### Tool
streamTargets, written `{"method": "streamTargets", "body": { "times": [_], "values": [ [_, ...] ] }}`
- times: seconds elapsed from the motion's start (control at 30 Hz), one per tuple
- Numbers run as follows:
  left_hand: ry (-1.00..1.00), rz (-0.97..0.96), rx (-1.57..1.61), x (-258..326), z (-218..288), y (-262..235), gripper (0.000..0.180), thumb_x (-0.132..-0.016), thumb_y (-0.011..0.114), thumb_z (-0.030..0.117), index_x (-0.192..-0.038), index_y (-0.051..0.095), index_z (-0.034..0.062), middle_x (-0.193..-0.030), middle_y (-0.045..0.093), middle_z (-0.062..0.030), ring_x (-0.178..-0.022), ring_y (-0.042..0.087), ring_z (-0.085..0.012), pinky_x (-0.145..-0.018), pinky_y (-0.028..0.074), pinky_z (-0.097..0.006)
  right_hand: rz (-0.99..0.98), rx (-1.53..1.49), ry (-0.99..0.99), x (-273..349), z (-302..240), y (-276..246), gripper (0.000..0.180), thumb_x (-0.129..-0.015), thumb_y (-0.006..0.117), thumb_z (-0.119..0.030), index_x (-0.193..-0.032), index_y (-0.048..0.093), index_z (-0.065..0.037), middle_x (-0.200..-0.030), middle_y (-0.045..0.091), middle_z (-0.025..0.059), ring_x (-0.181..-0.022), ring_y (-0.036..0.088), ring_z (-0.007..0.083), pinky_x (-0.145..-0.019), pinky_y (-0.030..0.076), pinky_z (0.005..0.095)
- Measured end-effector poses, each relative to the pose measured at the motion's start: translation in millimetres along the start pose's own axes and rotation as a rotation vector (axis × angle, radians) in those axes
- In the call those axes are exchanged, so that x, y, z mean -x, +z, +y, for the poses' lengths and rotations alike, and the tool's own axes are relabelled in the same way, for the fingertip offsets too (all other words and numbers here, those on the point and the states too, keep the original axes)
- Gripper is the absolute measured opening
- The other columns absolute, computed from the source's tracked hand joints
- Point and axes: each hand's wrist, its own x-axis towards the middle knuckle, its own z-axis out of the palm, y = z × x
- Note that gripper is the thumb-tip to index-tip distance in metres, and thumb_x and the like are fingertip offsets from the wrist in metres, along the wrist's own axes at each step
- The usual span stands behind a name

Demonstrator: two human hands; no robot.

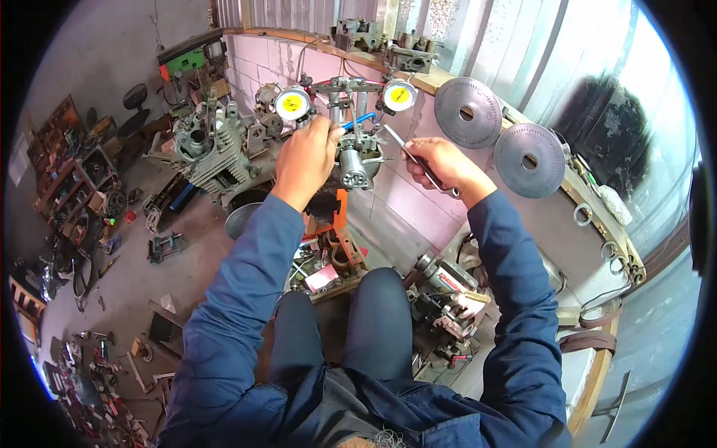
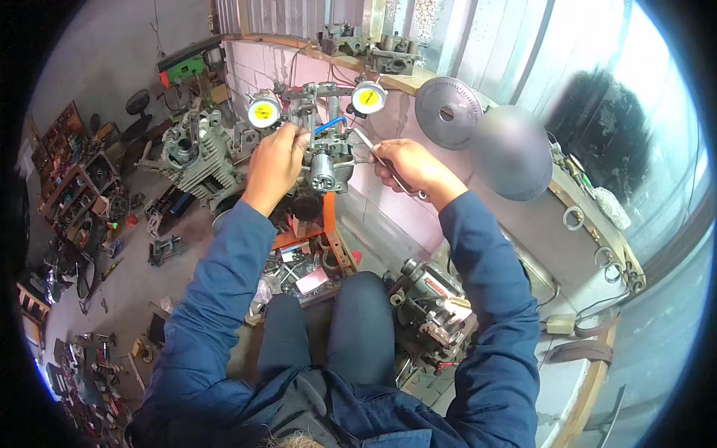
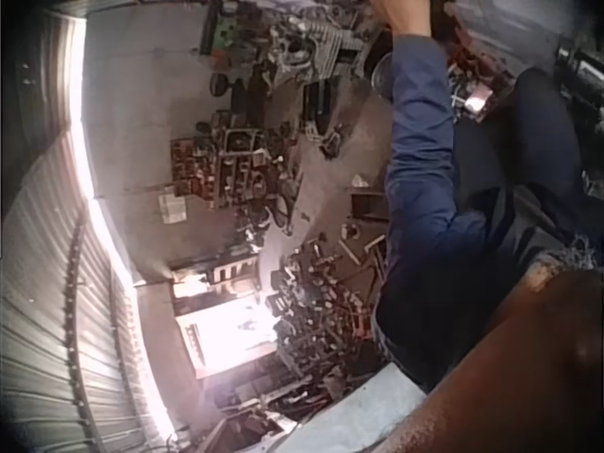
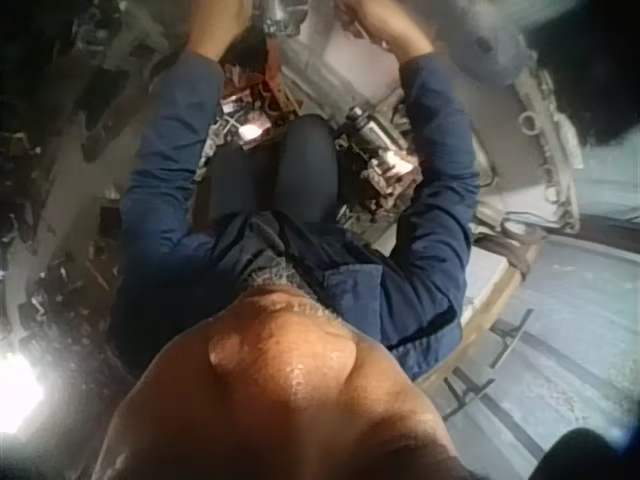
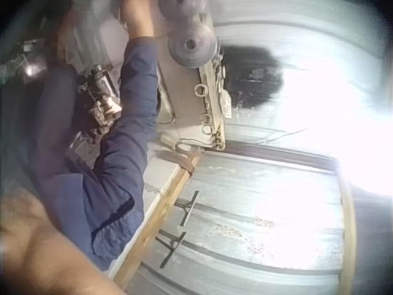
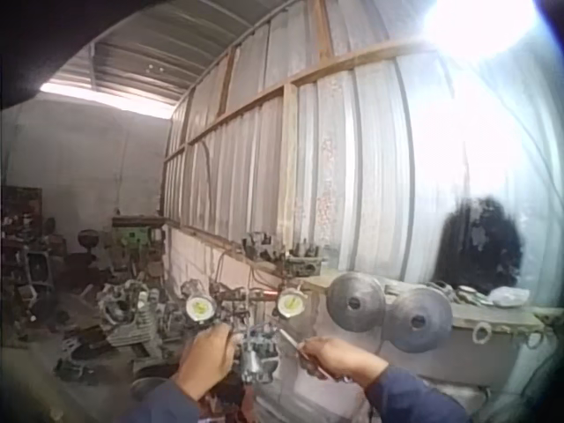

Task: The person measures and adjusts engine components using dial indicators, then uses a wrench and a hex key to loosen or tighten parts.

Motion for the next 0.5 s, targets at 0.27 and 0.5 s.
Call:
{"method": "streamTargets", "body": {
  "times": [0.27,0.5],
  "values": [
    [0.019,-0.074,-0.079,-15,3,-12,0.023,-0.099,0.062,0.023,-0.097,0.066,0.0011,-0.087,0.07,-0.0218,-0.085,0.067,-0.0435,-0.073,0.052,-0.052,-0.085,-0.306,0.116,-9,-6,-5,0.026,-0.107,0.045,-0.023,-0.098,0.06,-0.005,-0.068,0.054,0.0022,-0.048,0.044,0.0091,-0.041,0.034,0.0238],
    [0.098,-0.116,-0.121,-21,5,-15,0.026,-0.098,0.063,0.025,-0.088,0.064,0.0005,-0.083,0.069,-0.0216,-0.081,0.067,-0.0435,-0.072,0.052,-0.054,-0.074,-0.375,0.098,-10,-17,44,0.028,-0.109,0.036,-0.019,-0.108,0.056,0.0,-0.085,0.07,0.0136,-0.064,0.068,0.0204,-0.049,0.051,0.0259]
  ]
}}
